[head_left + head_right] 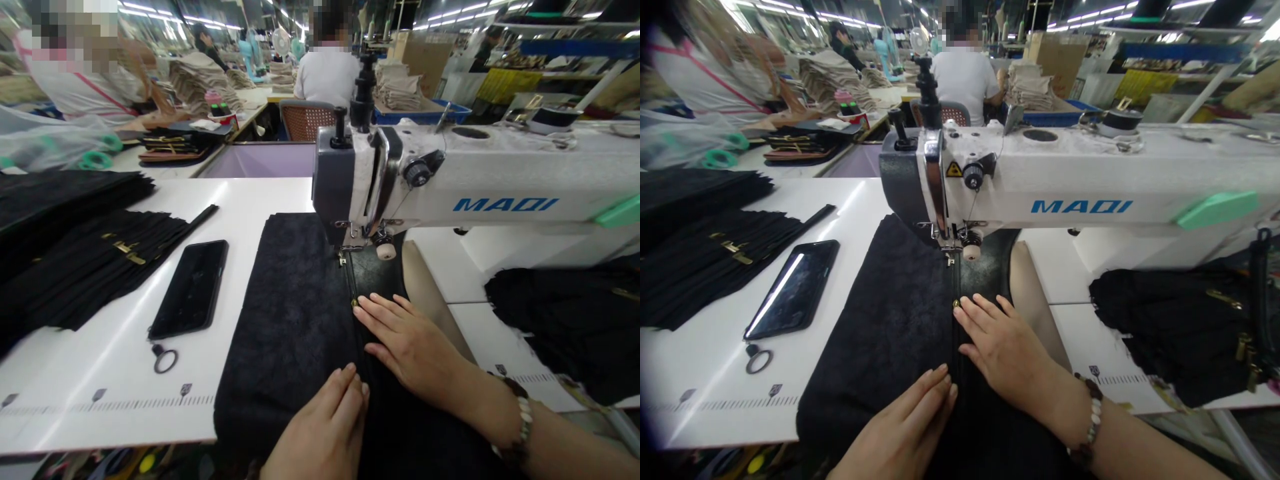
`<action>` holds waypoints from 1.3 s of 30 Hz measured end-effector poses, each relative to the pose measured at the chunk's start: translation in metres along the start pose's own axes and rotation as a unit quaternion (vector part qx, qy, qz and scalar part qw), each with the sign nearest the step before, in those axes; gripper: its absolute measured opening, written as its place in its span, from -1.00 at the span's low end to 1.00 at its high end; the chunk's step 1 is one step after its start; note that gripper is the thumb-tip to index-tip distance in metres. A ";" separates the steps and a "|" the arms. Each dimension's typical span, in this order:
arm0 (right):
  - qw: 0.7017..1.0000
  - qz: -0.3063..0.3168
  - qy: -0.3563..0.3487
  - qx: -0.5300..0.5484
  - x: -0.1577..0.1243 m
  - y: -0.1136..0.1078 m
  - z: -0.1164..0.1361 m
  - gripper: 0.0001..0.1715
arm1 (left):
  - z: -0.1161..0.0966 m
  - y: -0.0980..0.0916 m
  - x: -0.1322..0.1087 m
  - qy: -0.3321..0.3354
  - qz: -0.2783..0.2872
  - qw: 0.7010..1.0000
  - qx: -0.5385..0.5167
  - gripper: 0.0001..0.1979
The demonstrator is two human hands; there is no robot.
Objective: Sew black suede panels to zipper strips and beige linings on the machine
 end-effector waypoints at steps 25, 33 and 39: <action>1.000 0.026 0.004 0.011 0.026 0.001 -0.019 -0.53 | 0.021 -0.003 0.019 0.011 0.014 1.000 0.011 -0.68; 1.000 0.023 0.004 0.006 0.028 0.004 -0.021 -0.54 | 0.023 0.000 0.021 0.011 0.032 0.999 0.016 -0.67; 1.000 0.010 0.007 0.001 0.035 0.005 -0.025 -0.54 | 0.028 -0.005 0.028 0.009 0.021 0.999 0.037 -0.68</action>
Point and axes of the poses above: each hand's wrist, its own x-axis towards the middle knuckle, its own y-axis out of the palm, z = x × y, the point moved 7 cm from there along x, towards the middle knuckle, and after that the axes turned 2 degrees about y, right-handed, at the moved point
